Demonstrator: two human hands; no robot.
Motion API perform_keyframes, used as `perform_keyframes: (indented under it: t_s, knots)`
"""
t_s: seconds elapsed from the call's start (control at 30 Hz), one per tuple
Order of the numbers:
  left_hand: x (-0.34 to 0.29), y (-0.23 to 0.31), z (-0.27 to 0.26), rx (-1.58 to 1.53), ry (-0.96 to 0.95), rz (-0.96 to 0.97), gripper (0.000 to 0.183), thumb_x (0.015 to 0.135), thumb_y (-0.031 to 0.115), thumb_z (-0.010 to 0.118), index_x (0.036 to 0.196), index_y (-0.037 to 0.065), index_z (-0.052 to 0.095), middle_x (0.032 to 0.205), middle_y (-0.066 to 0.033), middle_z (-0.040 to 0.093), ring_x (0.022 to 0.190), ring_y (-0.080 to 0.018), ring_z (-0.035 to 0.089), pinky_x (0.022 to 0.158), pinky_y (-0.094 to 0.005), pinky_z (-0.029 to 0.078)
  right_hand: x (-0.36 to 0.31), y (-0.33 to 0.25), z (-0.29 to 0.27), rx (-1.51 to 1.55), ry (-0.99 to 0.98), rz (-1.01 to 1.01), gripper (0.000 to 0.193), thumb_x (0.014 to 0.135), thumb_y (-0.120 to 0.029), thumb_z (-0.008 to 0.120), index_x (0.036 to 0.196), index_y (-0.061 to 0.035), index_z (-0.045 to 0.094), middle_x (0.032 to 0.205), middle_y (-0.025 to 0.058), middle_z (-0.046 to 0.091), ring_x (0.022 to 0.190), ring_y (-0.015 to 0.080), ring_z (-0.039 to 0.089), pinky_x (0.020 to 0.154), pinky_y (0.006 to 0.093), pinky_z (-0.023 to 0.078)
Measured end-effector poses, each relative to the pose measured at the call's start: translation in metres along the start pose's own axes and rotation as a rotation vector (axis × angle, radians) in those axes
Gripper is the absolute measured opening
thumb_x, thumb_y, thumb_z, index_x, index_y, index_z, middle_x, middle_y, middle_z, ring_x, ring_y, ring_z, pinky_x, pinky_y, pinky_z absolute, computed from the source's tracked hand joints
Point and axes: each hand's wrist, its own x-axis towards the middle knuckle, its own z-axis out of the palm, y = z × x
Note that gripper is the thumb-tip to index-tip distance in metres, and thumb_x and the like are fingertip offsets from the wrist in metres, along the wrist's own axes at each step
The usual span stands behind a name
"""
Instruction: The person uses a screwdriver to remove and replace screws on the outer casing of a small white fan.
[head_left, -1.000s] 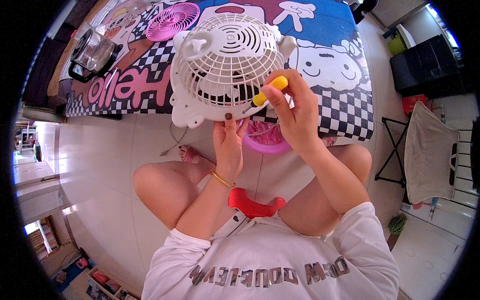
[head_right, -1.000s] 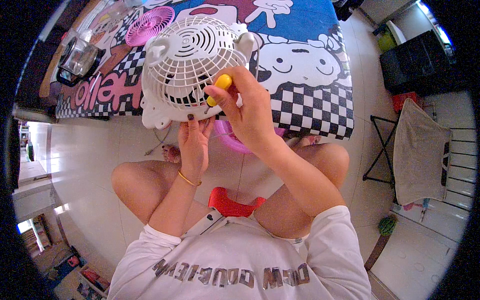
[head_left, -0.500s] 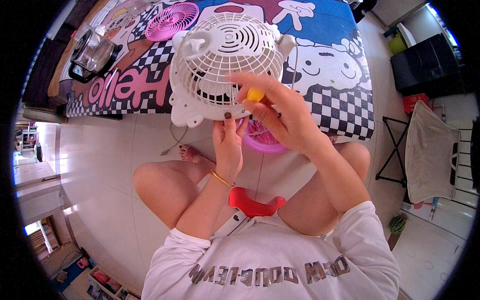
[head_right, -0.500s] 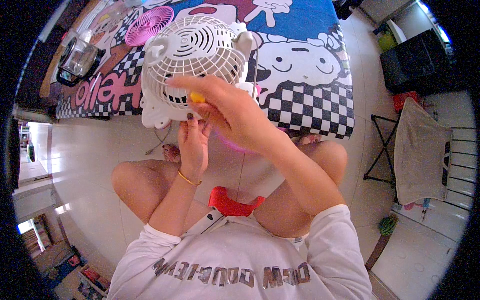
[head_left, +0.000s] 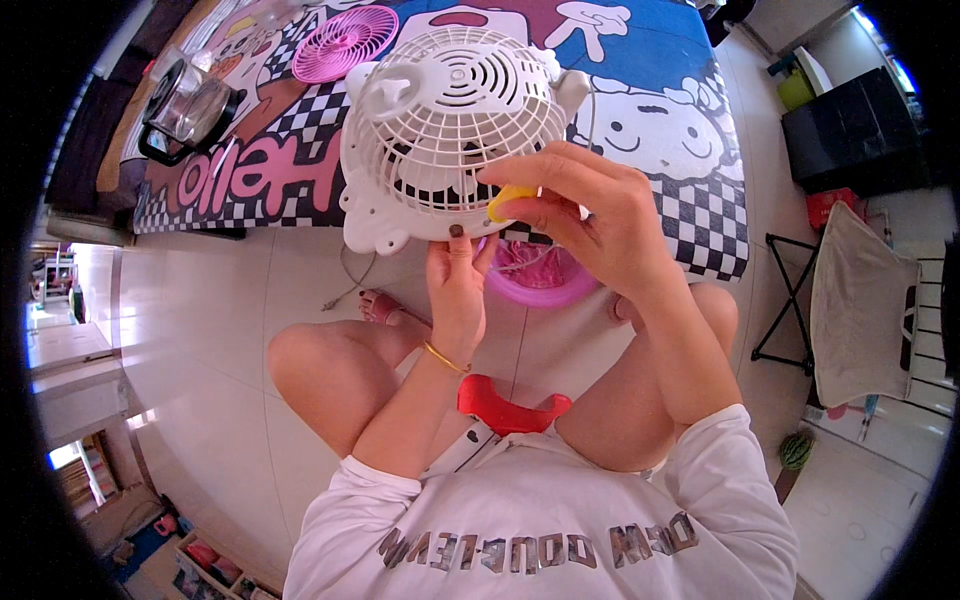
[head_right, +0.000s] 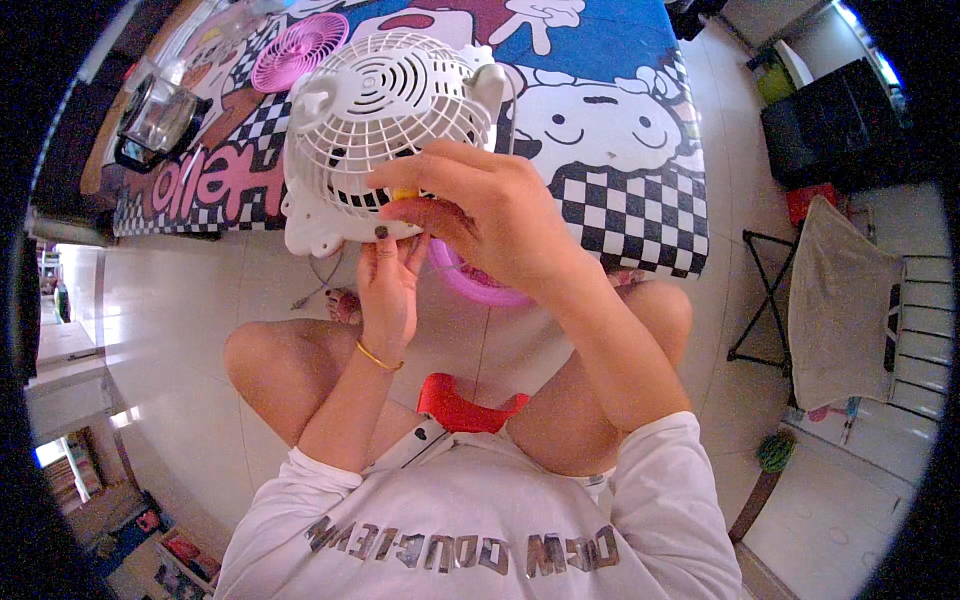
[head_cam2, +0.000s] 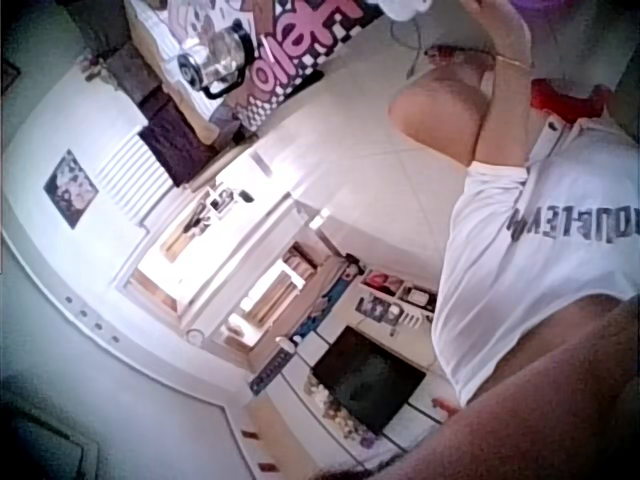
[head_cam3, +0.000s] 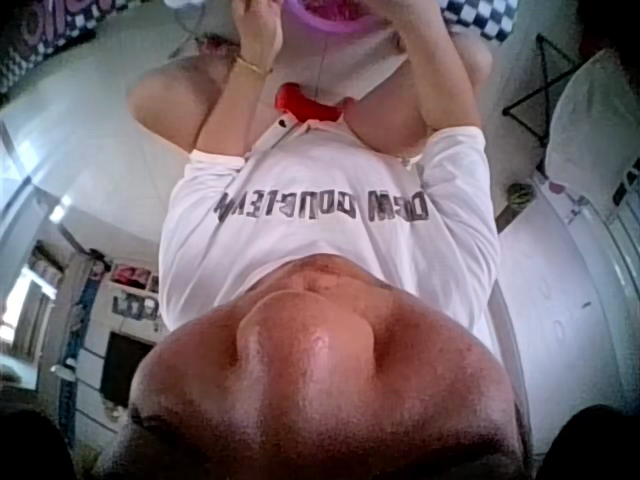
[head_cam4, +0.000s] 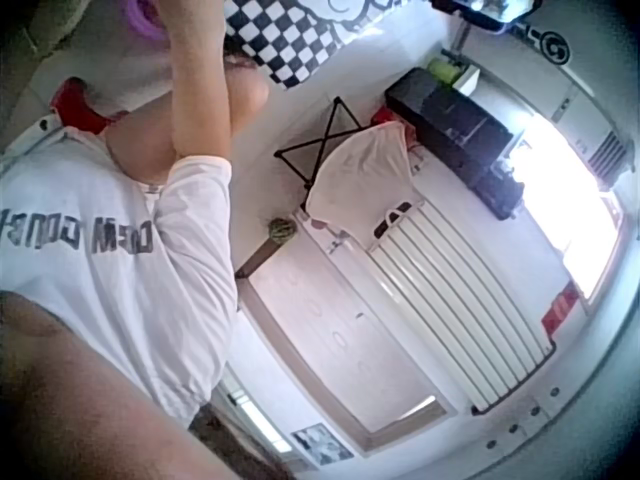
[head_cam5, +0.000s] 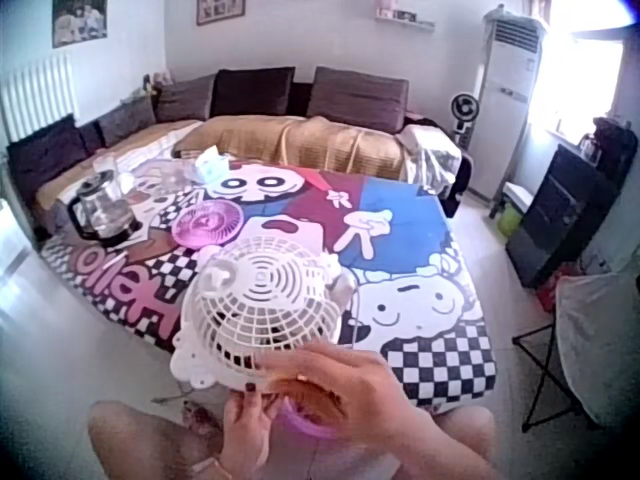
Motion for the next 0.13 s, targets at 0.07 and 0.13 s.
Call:
perform_keyframes:
  t_s: [0.07, 0.13]
  knots:
    - [-0.0006, 0.0009, 0.0015, 0.019, 0.0, 0.0, 0.033, 0.094, 0.019, 0.04, 0.123, 0.005, 0.036, 0.124, -0.0076, 0.043, 0.114, -0.0191, 0.045, 0.098, -0.0364, 0.039, -0.0005, -0.0003, -0.0022, -0.029, -0.008, 0.031, 0.034, 0.07, -0.005, 0.068, 0.103, -0.0095, 0.062, 0.082, 0.0041, 0.058, 0.056, 0.0111, 0.05, 0.05, 0.0219, 0.04]
    - [-0.0006, 0.0007, 0.0002, 0.048, 0.008, -0.009, 0.036, 0.094, 0.021, 0.04, 0.124, 0.003, 0.035, 0.124, -0.0089, 0.043, 0.115, -0.0195, 0.043, 0.099, -0.0365, 0.038, -0.0006, -0.0008, -0.0036, -0.057, -0.017, 0.063, 0.033, 0.07, -0.01, 0.071, 0.102, -0.0091, 0.062, 0.083, 0.0036, 0.059, 0.056, 0.0099, 0.049, 0.049, 0.0212, 0.04]
